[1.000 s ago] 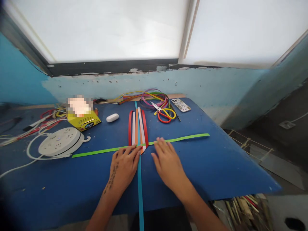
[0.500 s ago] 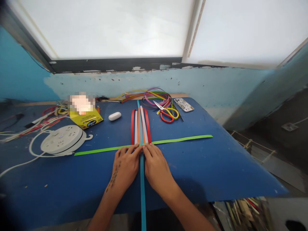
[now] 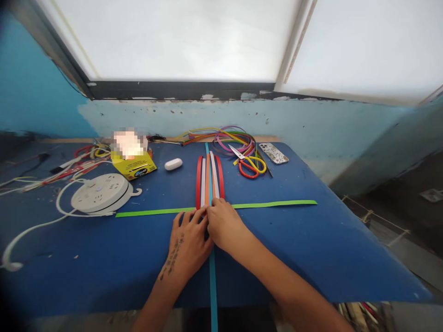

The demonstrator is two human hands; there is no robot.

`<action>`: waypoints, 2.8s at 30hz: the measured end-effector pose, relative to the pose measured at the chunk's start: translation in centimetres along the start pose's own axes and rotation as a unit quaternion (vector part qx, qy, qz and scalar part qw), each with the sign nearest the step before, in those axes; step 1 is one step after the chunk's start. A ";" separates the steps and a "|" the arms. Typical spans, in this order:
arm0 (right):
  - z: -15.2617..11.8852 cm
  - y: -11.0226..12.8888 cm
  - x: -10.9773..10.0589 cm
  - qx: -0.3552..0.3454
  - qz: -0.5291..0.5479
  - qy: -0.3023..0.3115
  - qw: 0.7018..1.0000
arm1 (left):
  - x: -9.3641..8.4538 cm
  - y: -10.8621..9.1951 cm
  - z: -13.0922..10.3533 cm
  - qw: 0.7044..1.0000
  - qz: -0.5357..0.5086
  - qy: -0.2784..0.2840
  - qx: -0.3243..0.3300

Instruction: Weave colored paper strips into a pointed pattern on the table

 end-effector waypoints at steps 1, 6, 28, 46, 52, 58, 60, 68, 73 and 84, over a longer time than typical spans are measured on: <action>0.1 0.2 -0.2 -0.004 -0.010 0.012 1.000 | 0.0 0.0 0.0 1.000 -0.003 0.001 -0.001; 0.4 0.7 -0.3 0.002 -0.032 0.020 0.999 | 0.0 0.0 -0.1 1.000 -0.016 0.006 -0.004; -1.7 0.6 1.2 -0.037 -0.038 -0.106 0.993 | -0.5 1.8 -0.6 0.990 -0.132 0.037 -0.033; -2.9 2.0 4.1 0.015 -0.050 -0.237 0.970 | -1.3 6.1 2.2 0.977 -0.199 0.070 0.025; -2.8 2.1 4.2 0.014 -0.044 -0.240 0.970 | -3.4 11.2 4.4 0.996 -0.075 0.046 -0.016; -3.0 2.0 4.3 0.011 -0.037 -0.249 0.968 | -3.9 12.2 5.8 0.991 0.000 0.126 -0.034; -3.0 2.0 4.3 0.011 -0.035 -0.252 0.967 | -4.1 12.1 6.0 0.990 0.005 0.138 -0.040; -2.9 1.9 4.3 0.015 -0.018 -0.249 0.968 | -4.5 12.5 6.4 0.976 -0.083 0.184 -0.077; -2.9 1.8 4.3 0.021 -0.018 -0.238 0.971 | -4.1 12.7 6.6 0.979 -0.082 0.177 -0.056; -2.9 1.8 4.5 0.026 -0.012 -0.233 0.972 | -3.7 13.0 6.7 0.985 -0.065 0.159 0.006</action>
Point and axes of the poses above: each hand's wrist, its own z-axis towards the middle knuckle, its own x-axis out of the palm, y = z × x, the point moved 3 cm from there along z, towards the middle knuckle, and after that the axes turned 10 degrees about -x, right-handed, at the moved point
